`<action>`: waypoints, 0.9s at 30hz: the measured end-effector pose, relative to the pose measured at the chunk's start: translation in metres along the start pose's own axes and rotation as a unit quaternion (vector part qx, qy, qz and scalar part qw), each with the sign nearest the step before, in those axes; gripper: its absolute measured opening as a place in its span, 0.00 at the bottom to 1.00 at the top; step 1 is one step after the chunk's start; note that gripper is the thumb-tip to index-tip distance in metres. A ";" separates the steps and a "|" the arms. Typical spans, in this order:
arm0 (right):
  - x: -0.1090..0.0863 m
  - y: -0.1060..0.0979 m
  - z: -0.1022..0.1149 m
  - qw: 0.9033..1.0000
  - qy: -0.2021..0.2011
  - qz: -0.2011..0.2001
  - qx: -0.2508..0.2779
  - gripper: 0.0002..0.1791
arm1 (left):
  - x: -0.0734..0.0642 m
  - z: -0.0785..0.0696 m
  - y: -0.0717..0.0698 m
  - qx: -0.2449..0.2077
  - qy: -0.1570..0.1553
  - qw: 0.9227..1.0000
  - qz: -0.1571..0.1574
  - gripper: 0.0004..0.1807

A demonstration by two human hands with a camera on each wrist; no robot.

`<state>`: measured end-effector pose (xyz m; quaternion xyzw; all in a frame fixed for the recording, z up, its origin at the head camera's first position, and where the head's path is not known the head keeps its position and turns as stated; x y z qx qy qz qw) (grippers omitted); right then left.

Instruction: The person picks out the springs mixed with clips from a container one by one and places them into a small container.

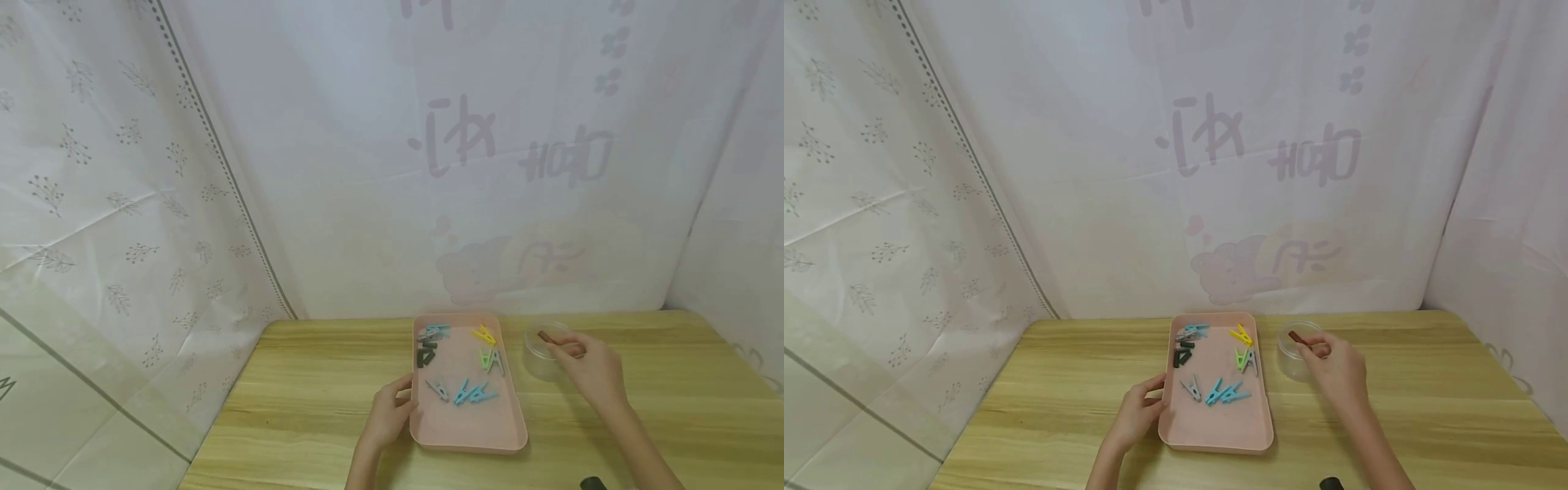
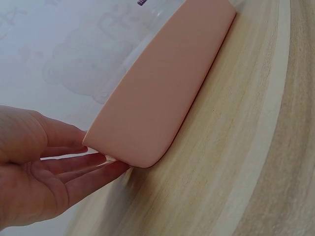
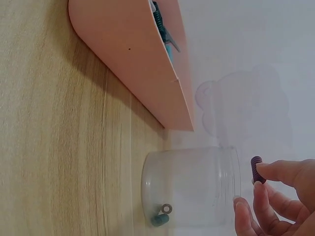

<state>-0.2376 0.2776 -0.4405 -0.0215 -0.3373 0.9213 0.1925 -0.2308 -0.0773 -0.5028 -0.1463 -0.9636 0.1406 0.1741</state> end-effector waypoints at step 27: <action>0.001 0.000 -0.009 1.000 0.014 0.014 -0.002 0.17 | -0.001 -0.006 -0.001 0.000 -0.004 1.000 0.008 0.27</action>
Point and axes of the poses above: each hand's wrist, its own x-axis towards the middle knuckle, its own y-axis out of the palm, z = x × y, the point moved 6 cm from there along x, towards the middle knuckle, and after that the axes turned 14 degrees about y, right-handed, at the moved point
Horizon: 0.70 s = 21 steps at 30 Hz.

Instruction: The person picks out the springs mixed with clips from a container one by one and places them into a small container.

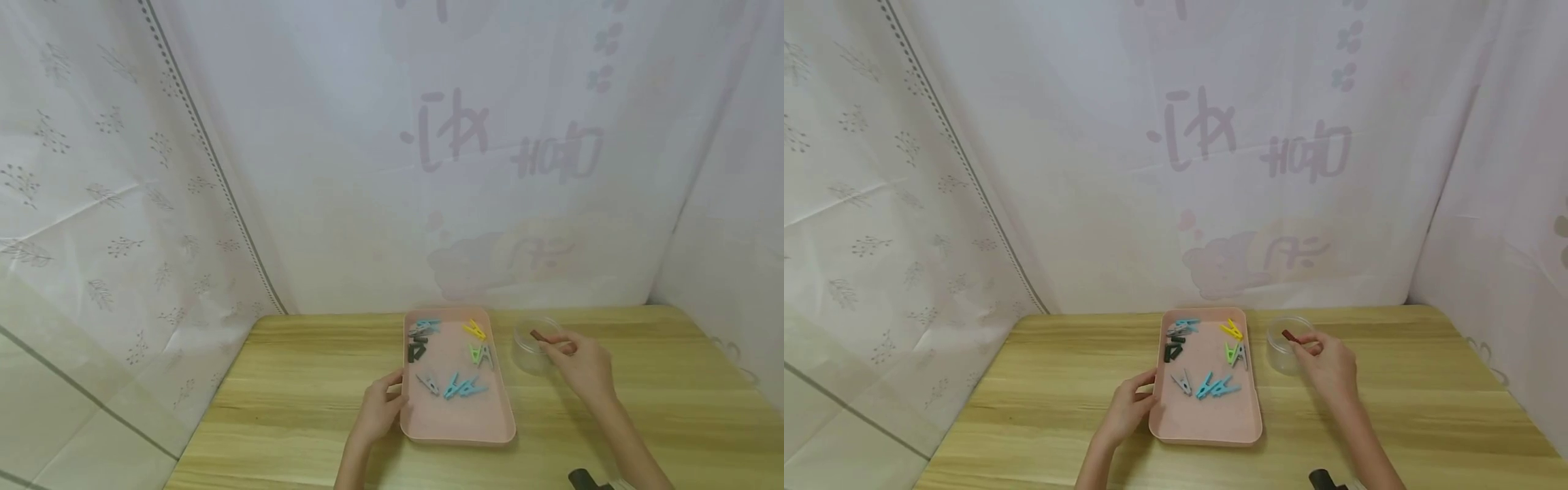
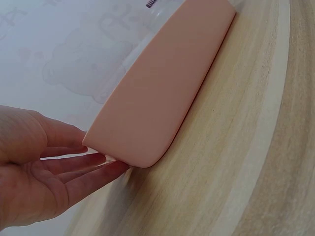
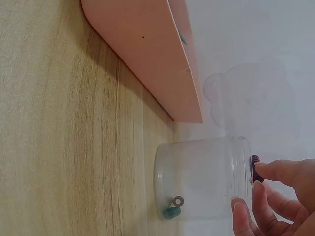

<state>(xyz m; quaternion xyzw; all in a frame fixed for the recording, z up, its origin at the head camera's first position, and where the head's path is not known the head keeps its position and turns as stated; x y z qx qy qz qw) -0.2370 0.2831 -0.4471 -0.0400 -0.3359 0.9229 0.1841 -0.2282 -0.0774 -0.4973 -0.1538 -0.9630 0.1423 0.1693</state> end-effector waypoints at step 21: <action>-0.001 0.002 -0.004 1.000 0.015 0.002 0.006 0.19 | 0.000 -0.001 0.000 -0.001 0.001 1.000 -0.003 0.27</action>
Point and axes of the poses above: each hand's wrist, its own x-axis towards the middle knuckle, its own y-axis out of the palm, z = x × y, the point moved 6 cm from there along x, towards the middle knuckle, and after that the axes turned 14 degrees about y, right-handed, at the moved point
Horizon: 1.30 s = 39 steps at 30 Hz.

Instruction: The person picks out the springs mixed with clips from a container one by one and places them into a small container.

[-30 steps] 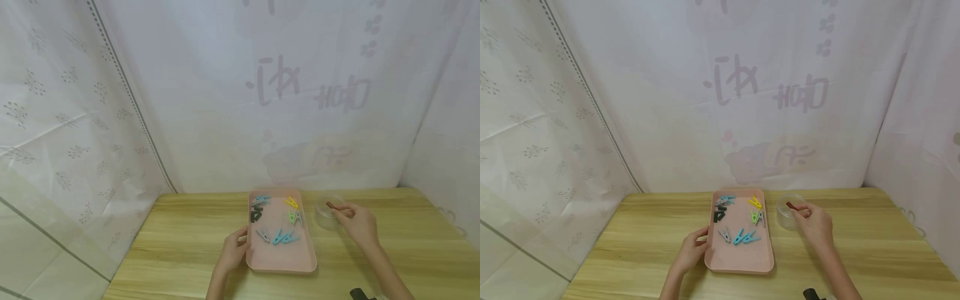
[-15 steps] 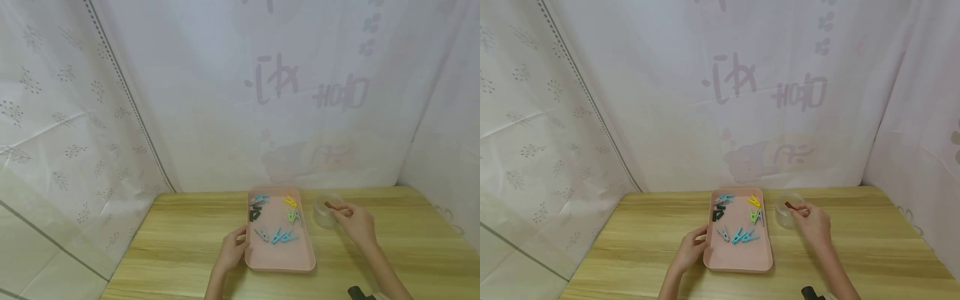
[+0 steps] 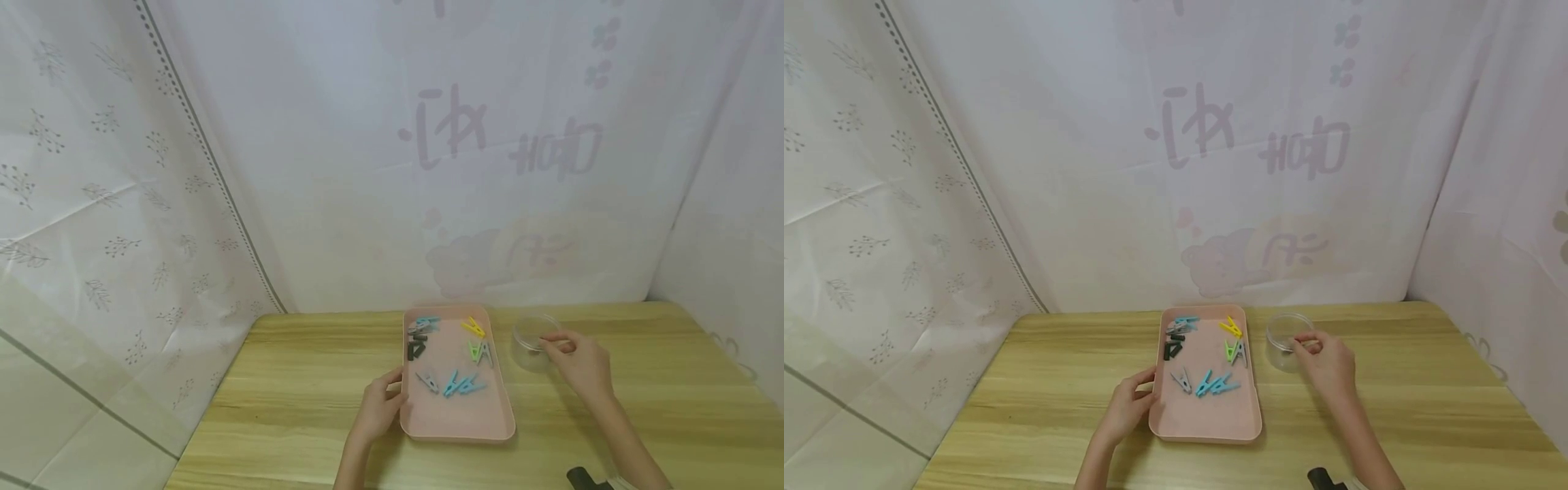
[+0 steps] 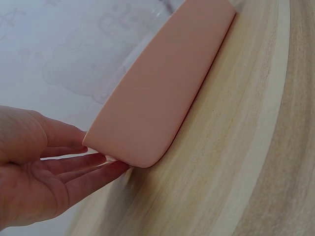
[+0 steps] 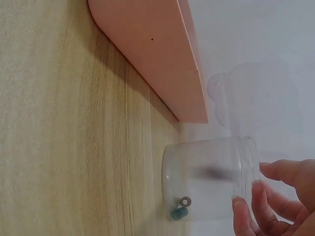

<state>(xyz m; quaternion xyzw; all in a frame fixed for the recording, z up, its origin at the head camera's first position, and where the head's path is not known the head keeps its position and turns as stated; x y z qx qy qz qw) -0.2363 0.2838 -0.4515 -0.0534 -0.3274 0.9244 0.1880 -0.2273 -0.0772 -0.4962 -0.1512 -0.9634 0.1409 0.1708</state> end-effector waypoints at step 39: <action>-0.004 0.007 0.039 1.000 -0.020 0.008 0.007 0.19 | 0.000 0.001 0.001 -0.009 -0.009 1.000 -0.003 0.28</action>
Point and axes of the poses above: each hand's wrist, its own x-axis towards the middle knuckle, its own y-axis out of the palm, z = x × y, the point moved 6 cm from there along x, towards the middle knuckle, and after that the axes turned 14 degrees about y, right-handed, at the moved point
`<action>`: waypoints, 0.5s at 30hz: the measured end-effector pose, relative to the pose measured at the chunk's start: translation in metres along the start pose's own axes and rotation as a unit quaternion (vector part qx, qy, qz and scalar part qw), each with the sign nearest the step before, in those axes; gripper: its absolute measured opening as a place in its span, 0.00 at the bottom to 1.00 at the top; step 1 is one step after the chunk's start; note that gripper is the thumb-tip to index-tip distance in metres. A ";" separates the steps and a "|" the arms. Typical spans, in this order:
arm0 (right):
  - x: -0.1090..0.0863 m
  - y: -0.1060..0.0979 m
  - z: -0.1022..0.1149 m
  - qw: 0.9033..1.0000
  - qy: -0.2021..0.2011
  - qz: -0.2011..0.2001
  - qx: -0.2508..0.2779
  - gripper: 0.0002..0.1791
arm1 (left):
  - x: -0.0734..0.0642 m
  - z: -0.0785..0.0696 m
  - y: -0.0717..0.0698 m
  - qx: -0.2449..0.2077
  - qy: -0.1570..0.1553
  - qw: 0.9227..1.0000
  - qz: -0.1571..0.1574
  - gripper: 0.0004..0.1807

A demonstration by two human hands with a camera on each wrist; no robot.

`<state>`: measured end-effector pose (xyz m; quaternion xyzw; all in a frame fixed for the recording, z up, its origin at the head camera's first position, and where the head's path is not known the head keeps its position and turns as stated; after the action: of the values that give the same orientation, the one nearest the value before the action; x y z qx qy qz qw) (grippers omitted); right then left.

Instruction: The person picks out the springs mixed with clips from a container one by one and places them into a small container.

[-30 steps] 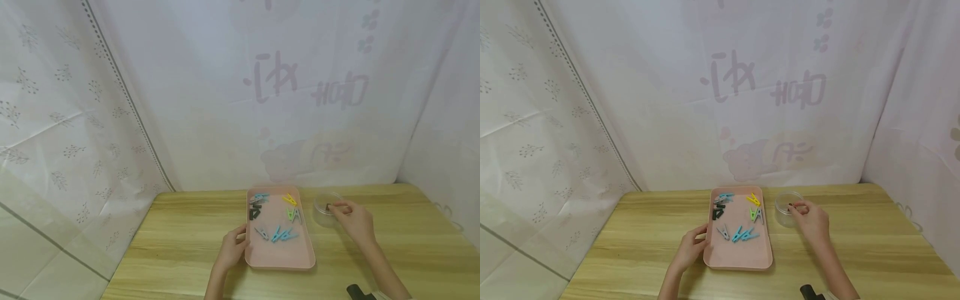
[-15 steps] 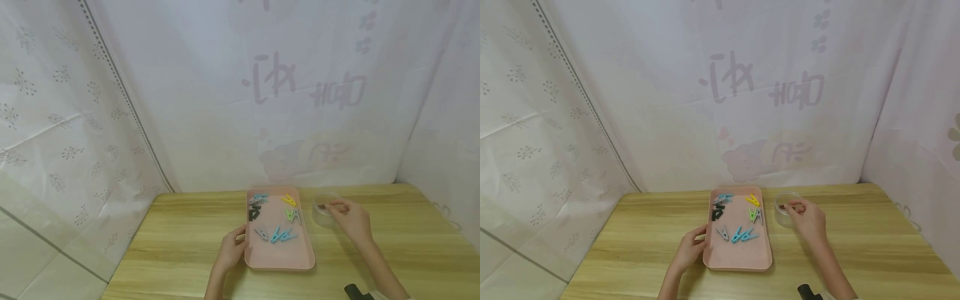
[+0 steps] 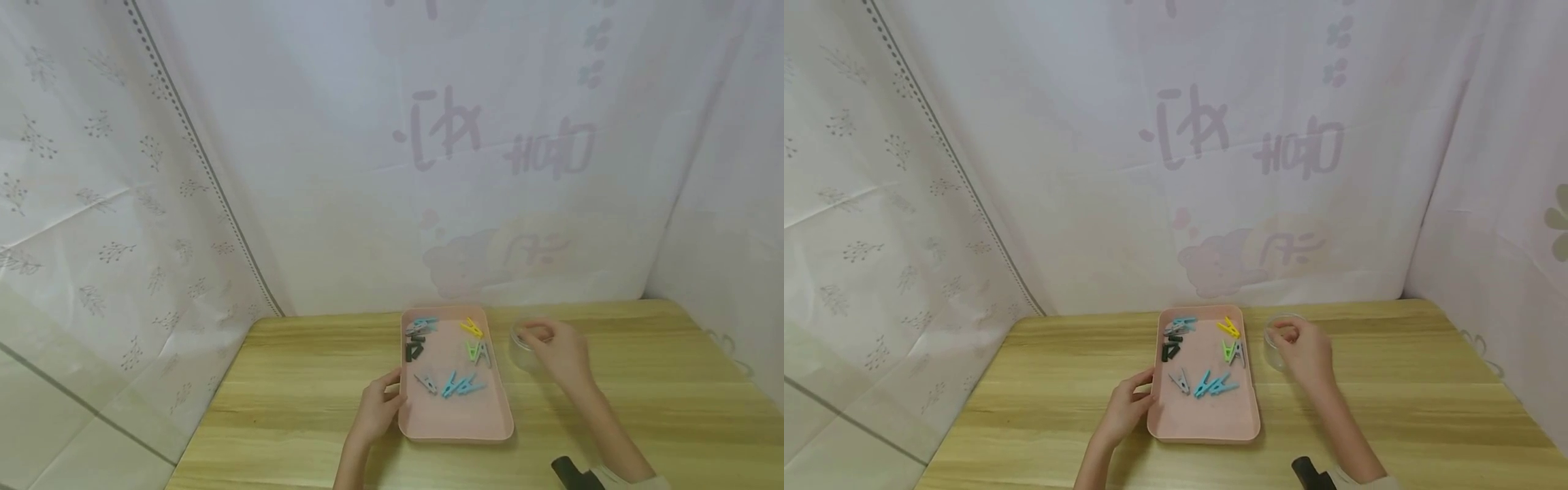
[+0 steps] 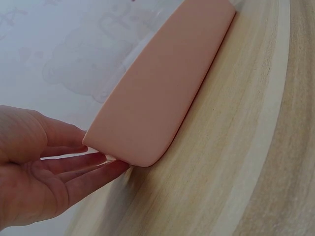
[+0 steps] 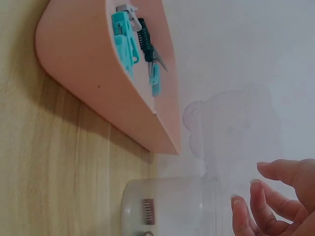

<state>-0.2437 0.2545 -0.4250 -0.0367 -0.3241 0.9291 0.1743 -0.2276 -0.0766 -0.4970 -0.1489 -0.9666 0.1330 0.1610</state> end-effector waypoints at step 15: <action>0.001 0.020 0.020 1.000 -0.006 0.017 0.000 0.16 | 0.001 0.001 0.000 -0.004 0.003 1.000 0.001 0.28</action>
<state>-0.2542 0.2282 -0.4218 -0.0366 -0.3248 0.9320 0.1566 -0.2292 -0.0761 -0.4978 -0.1514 -0.9663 0.1285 0.1635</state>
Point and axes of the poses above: each hand's wrist, its own x-axis towards the middle knuckle, its own y-axis out of the palm, z = x × y, the point moved 6 cm from there along x, towards the middle knuckle, and after that the axes turned 14 degrees about y, right-handed, at the moved point
